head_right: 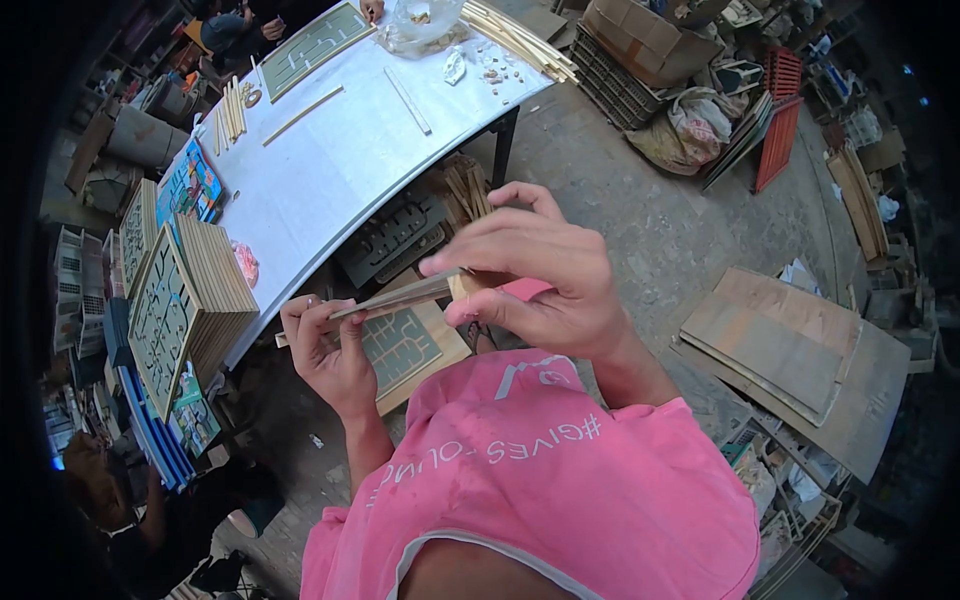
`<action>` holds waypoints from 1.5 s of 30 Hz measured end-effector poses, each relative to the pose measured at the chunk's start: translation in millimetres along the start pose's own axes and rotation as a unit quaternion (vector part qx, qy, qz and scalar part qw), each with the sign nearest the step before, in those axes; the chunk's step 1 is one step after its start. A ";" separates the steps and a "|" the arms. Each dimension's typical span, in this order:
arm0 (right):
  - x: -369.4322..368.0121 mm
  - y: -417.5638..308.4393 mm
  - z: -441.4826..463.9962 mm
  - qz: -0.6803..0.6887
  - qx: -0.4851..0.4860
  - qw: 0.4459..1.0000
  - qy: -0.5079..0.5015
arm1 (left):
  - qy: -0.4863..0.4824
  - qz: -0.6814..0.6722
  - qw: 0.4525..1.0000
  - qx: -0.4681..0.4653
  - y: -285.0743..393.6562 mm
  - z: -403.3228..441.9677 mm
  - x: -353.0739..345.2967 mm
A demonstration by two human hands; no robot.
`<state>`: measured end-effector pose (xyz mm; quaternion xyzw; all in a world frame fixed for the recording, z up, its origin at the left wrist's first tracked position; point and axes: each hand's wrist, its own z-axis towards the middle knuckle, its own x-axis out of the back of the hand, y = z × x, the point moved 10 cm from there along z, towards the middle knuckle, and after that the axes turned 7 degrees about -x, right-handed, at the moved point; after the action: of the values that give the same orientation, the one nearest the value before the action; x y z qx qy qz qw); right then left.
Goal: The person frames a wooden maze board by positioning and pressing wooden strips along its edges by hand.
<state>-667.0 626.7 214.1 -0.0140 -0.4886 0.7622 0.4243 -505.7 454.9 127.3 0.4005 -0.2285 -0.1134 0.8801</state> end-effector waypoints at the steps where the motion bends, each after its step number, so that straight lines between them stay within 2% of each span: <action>1: 1.8 -2.3 4.8 -0.015 -0.008 1.000 0.004 | 0.006 -0.040 0.999 0.020 -9.9 0.5 0.8; 2: 3.8 -2.5 8.9 -0.031 -0.014 0.999 0.009 | 0.012 -0.080 0.996 0.039 -16.7 1.9 1.4; 3: 9.6 9.0 4.2 -0.042 -0.052 0.997 -0.038 | 0.025 -0.142 0.987 0.066 -19.7 5.2 3.0; 5: 46.6 12.6 -7.2 0.036 -0.049 0.995 0.081 | 0.040 -0.163 0.984 0.061 -29.5 10.7 15.3; 6: 68.3 17.9 -15.9 0.026 -0.056 0.993 0.099 | 0.056 -0.186 0.979 0.060 -41.0 12.6 26.2; 7: 92.8 24.3 -25.6 0.014 -0.062 0.991 0.119 | 0.036 -0.148 0.988 0.042 -62.6 10.5 37.8; 9: 127.0 57.8 -54.0 0.026 -0.126 0.970 0.206 | 0.095 -0.209 0.967 0.112 -86.7 7.3 54.4; 10: 125.7 66.1 -60.1 0.025 -0.123 0.969 0.213 | 0.116 -0.222 0.959 0.135 -90.0 8.5 60.3; 11: 123.8 79.2 -67.5 0.059 -0.138 0.963 0.222 | 0.108 -0.298 0.941 0.116 -98.3 9.1 64.0; 13: 117.3 93.0 -79.4 0.120 -0.164 0.950 0.237 | 0.114 -0.342 0.926 0.113 -114.3 8.3 72.9; 15: 120.1 95.0 -89.4 0.127 -0.140 0.948 0.255 | 0.091 -0.382 0.914 0.103 -129.5 8.5 82.3; 16: 122.4 92.4 -92.8 0.138 -0.113 0.949 0.261 | 0.083 -0.386 0.913 0.104 -142.6 4.6 89.0; 18: 119.7 93.9 -96.9 0.166 -0.127 0.942 0.263 | 0.116 -0.334 0.925 0.139 -173.6 -7.2 107.5; 20: 101.8 91.4 -90.0 0.227 -0.125 0.940 0.223 | 0.110 -0.339 0.924 0.138 -180.6 -7.9 109.2; 22: 89.2 83.7 -88.5 0.250 -0.122 0.937 0.212 | 0.099 -0.394 0.900 0.157 -191.8 -13.1 109.5; 24: 78.0 75.3 -85.9 0.273 -0.117 0.934 0.198 | 0.056 -0.432 0.889 0.142 -191.4 -15.4 104.7; 26: 78.1 64.5 -85.0 0.317 -0.077 0.919 0.220 | -0.002 -0.534 0.839 0.102 -180.3 -17.1 92.3; 30: 73.2 41.5 -77.3 0.295 -0.055 0.928 0.219 | 0.060 -0.525 0.836 0.147 -186.0 -24.5 85.4; 33: 72.0 32.3 -74.5 0.323 -0.059 0.912 0.244 | 0.082 -0.510 0.841 0.159 -187.0 -28.8 81.3; 35: 75.7 22.7 -74.7 0.181 -0.064 0.945 0.264 | 0.087 -0.507 0.842 0.158 -188.8 -31.5 80.6; 37: 74.8 16.9 -74.6 0.159 -0.051 0.949 0.267 | 0.128 -0.502 0.831 0.202 -203.7 -41.3 83.8; 39: 74.7 13.2 -74.7 0.136 -0.039 0.952 0.271 | 0.123 -0.509 0.826 0.208 -205.4 -44.2 81.6; 41: 74.7 4.2 -75.4 0.128 0.013 0.954 0.269 | 0.116 -0.515 0.822 0.215 -204.2 -46.0 78.9; 45: 76.5 -0.8 -72.3 0.093 0.030 0.957 0.272 | 0.147 -0.485 0.827 0.242 -198.1 -48.2 68.5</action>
<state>-683.9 730.3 207.1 -0.2536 -0.3284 0.7800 0.4684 -425.6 330.7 -28.9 0.6721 0.1072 -0.4059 0.6099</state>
